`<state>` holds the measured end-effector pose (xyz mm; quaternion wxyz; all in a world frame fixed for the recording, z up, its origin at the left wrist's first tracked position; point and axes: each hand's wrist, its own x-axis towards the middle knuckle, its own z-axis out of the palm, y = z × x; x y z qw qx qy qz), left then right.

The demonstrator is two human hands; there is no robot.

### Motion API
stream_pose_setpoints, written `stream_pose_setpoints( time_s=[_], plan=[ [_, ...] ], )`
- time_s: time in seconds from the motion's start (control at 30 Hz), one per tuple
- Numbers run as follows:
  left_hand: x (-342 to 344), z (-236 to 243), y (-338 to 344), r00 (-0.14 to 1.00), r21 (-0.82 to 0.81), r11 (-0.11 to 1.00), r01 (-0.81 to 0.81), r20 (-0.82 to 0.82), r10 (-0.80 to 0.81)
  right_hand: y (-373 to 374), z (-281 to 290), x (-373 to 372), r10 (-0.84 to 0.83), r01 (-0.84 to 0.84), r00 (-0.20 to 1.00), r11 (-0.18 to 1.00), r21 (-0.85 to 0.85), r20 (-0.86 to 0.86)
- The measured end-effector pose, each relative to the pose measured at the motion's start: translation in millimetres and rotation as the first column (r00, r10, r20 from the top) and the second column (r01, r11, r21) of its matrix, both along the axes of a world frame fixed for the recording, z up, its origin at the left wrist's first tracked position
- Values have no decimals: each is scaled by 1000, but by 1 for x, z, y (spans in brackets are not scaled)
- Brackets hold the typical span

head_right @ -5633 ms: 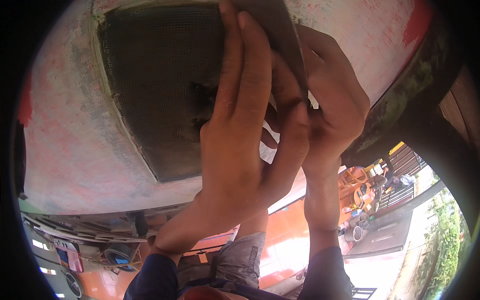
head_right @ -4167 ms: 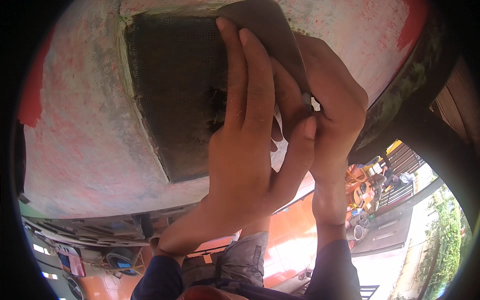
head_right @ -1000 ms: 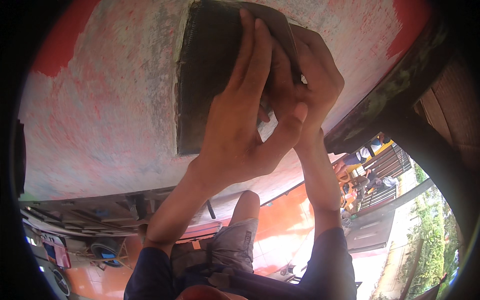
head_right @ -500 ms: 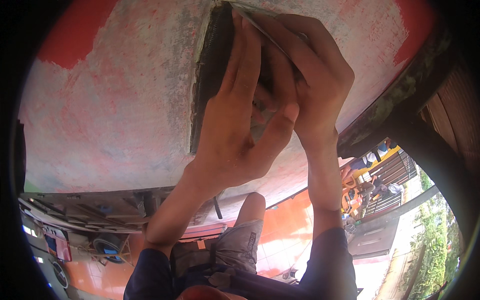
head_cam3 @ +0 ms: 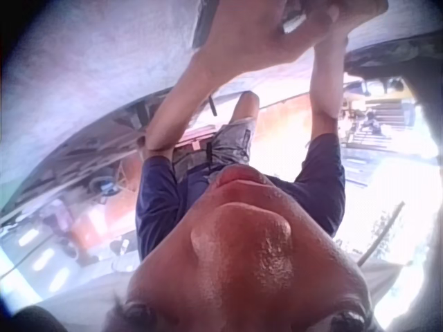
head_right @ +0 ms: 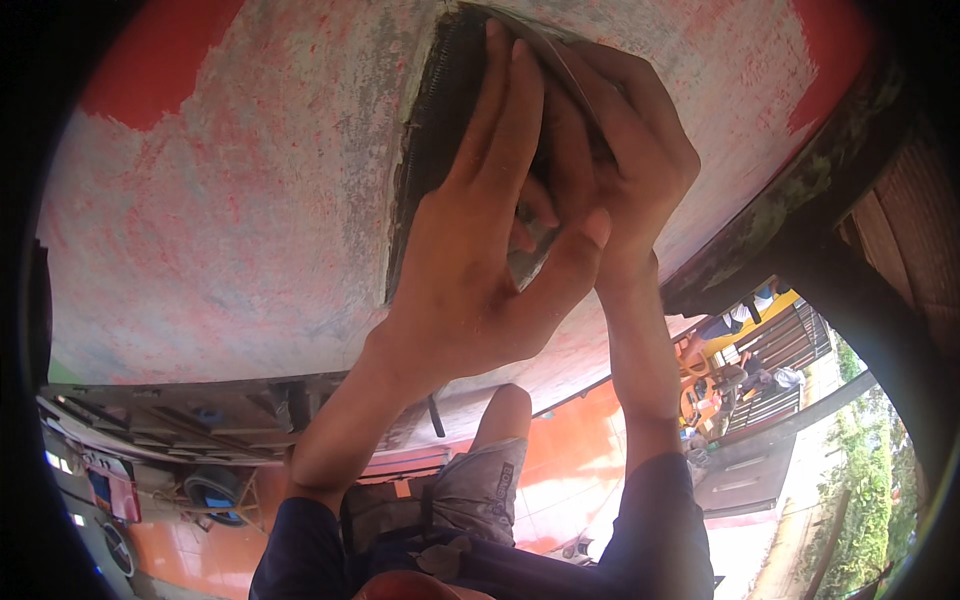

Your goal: The person uses a putty knife to apply and smooth plaster over a mesh-reinforced rectangular patch on a ceiling. The person repeatedly spreads and levels the material across the patch area.

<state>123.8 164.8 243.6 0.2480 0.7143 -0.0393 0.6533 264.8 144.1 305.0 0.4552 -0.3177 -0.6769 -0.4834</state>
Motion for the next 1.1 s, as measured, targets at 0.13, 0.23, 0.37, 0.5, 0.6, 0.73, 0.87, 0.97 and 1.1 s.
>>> stream_pose_setpoints(
  time_s=[0.13,0.23,0.37,0.5,0.6,0.73,0.87,0.97,1.1],
  plan=[
    [3,-1,4,1000,35,999,-23,16,23,4,-1,-5,65,-66,997,997,-29,-34],
    [7,3,6,997,68,998,-6,83,0,3,1,-9,101,-118,985,986,-121,-143],
    [3,3,-5,1000,29,999,-17,15,17,-4,9,-11,99,-113,991,982,-154,-92],
    [0,4,-13,999,16,999,-39,2,39,-15,19,-20,13,-11,1000,988,-153,16],
    [0,9,-17,1000,-8,1000,-6,10,6,-21,23,-29,-55,67,996,982,-178,72],
    [-5,17,-29,999,-96,995,-39,-13,37,-22,19,-30,-107,124,990,970,-207,92],
    [-12,18,-41,981,-228,954,193,56,-185,-19,19,-20,-73,88,994,977,-192,84],
    [-9,16,-33,990,-64,988,140,19,-139,-17,22,-22,143,-144,988,989,18,51],
    [-25,-26,-28,978,78,988,131,-175,-116,-60,-6,-28,315,-309,900,949,69,-302]
  ],
)
